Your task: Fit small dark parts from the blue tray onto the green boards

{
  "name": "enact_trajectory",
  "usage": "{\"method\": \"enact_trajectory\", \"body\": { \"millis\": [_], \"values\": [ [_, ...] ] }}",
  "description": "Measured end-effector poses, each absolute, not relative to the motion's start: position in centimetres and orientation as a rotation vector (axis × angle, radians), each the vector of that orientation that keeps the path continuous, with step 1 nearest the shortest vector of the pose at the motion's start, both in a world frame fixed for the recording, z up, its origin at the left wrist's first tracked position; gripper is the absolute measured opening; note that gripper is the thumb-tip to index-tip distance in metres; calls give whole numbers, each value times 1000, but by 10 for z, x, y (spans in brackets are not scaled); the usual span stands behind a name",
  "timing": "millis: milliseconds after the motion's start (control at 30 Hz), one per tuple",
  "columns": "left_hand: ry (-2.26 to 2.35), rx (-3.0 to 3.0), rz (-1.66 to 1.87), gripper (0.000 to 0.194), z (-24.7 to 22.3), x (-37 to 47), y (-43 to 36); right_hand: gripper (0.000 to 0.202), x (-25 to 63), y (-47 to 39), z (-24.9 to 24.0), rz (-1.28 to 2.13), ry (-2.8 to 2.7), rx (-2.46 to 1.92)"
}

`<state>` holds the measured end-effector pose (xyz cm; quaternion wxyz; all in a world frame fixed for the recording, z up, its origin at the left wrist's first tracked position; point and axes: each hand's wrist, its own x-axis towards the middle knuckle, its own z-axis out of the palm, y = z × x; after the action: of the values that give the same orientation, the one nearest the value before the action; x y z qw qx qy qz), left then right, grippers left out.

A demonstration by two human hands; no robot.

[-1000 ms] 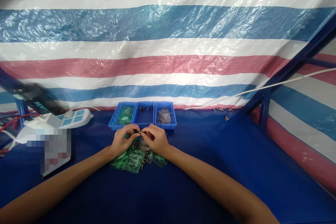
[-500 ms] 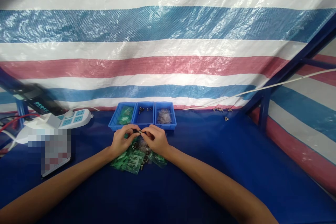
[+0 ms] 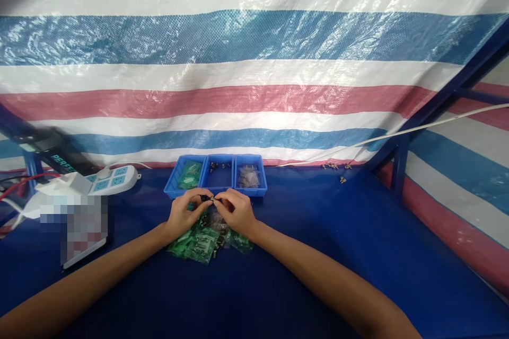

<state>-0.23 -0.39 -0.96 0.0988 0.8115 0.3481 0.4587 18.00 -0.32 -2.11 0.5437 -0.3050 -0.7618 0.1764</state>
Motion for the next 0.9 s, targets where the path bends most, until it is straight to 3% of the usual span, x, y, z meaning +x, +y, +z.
{"method": "enact_trajectory", "body": {
  "millis": [900],
  "values": [
    [1043, 2448, 1331, 18, -10, -2, -4, 13, 181, -3, -20, 415, -1805, -743]
  ]
}}
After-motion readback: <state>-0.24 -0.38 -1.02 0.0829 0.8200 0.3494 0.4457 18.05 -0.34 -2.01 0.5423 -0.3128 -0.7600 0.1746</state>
